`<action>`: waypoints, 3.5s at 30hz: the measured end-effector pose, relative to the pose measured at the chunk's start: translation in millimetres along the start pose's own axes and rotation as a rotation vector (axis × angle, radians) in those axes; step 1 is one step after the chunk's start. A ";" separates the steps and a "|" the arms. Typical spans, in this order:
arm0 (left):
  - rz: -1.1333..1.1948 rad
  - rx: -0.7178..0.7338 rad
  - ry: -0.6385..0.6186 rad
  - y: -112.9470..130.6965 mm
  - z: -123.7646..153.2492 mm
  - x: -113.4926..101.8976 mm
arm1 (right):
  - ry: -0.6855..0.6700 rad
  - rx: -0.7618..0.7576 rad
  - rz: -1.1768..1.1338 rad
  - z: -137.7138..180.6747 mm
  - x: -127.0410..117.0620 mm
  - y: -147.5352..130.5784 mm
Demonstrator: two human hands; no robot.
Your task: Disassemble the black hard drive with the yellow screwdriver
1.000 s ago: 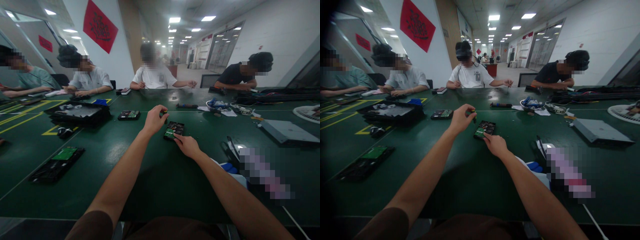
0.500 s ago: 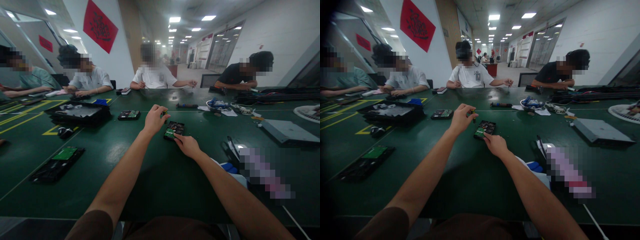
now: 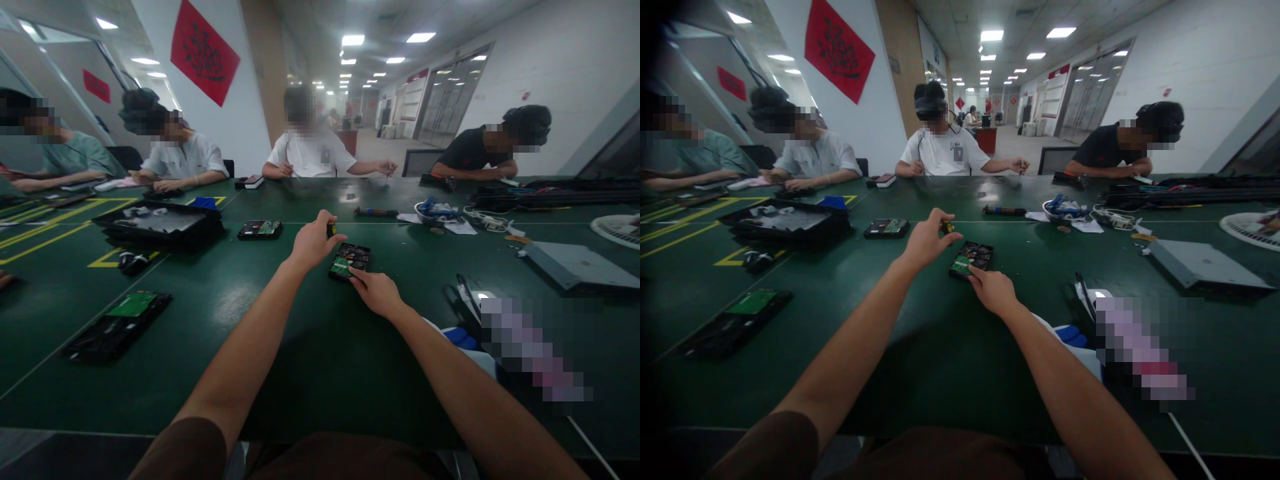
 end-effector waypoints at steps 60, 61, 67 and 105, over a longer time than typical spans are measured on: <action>0.276 0.059 0.059 -7.0 -4.2 8.6 | 0.028 0.003 0.002 1.0 -0.9 2.2; 0.228 0.066 0.053 -5.0 -4.1 7.9 | 0.029 0.002 0.001 1.0 -0.9 2.2; -0.080 0.114 0.098 8.1 -1.0 -1.7 | 0.008 0.015 -0.002 0.5 0.2 2.5; -0.065 -0.014 0.038 6.2 -0.1 2.4 | 0.027 0.008 -0.014 0.1 0.6 3.3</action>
Point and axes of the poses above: each hand's wrist, its own z-axis away from the middle knuckle, its own x-axis out of the palm, y = z × x, the point moved 7 cm from there along -z, towards the middle knuckle, and after that the axes turned 7 degrees about -y, right-handed, at the moved point
